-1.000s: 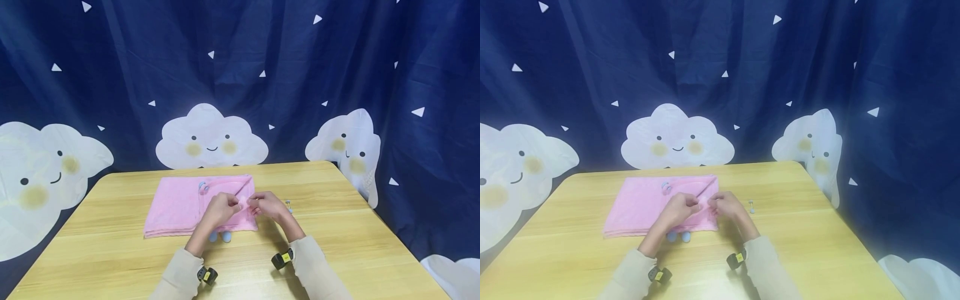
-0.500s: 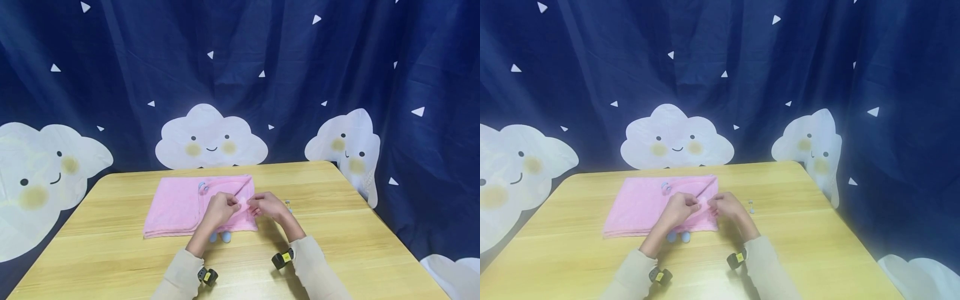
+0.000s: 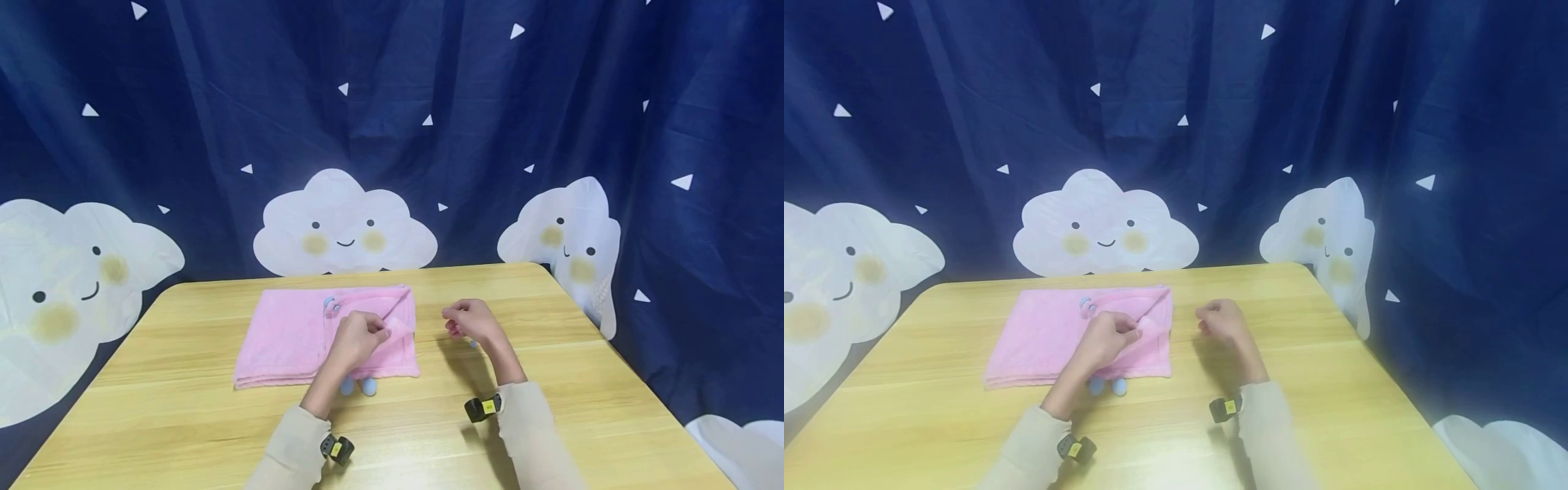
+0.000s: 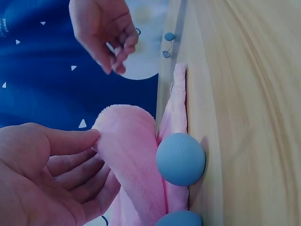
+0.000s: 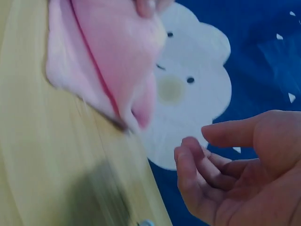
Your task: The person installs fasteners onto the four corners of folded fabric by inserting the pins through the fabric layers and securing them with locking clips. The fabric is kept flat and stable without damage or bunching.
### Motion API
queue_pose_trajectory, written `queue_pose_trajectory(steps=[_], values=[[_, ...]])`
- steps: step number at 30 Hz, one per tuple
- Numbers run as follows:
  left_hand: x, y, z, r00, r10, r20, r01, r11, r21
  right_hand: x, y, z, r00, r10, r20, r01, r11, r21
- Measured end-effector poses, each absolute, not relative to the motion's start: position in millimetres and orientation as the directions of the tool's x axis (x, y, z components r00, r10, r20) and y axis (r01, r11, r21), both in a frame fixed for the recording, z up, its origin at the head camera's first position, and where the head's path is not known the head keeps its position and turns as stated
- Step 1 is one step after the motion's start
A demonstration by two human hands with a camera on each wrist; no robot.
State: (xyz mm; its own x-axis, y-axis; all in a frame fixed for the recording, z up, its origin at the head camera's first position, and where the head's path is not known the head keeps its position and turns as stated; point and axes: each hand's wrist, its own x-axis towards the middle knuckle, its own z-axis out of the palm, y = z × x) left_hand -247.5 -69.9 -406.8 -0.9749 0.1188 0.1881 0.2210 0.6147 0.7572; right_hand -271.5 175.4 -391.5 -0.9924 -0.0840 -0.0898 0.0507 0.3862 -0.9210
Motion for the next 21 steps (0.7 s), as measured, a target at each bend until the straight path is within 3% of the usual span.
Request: queue_pose_trajectory(steps=[10, 21], values=[[-248.4, -72.8, -406.1, -0.972, 0.118, 0.204, 0.233, 0.602, 0.764, -273.9, 210.0, -403.0, -0.988, 0.023, -0.154, 0.121, 0.737, -0.665], [-248.1, -74.1, -404.5, -0.971, 0.116, 0.206, 0.234, 0.600, 0.765, -274.1, 214.0, -416.5, -0.955, 0.062, -0.291, 0.243, 0.727, -0.642]])
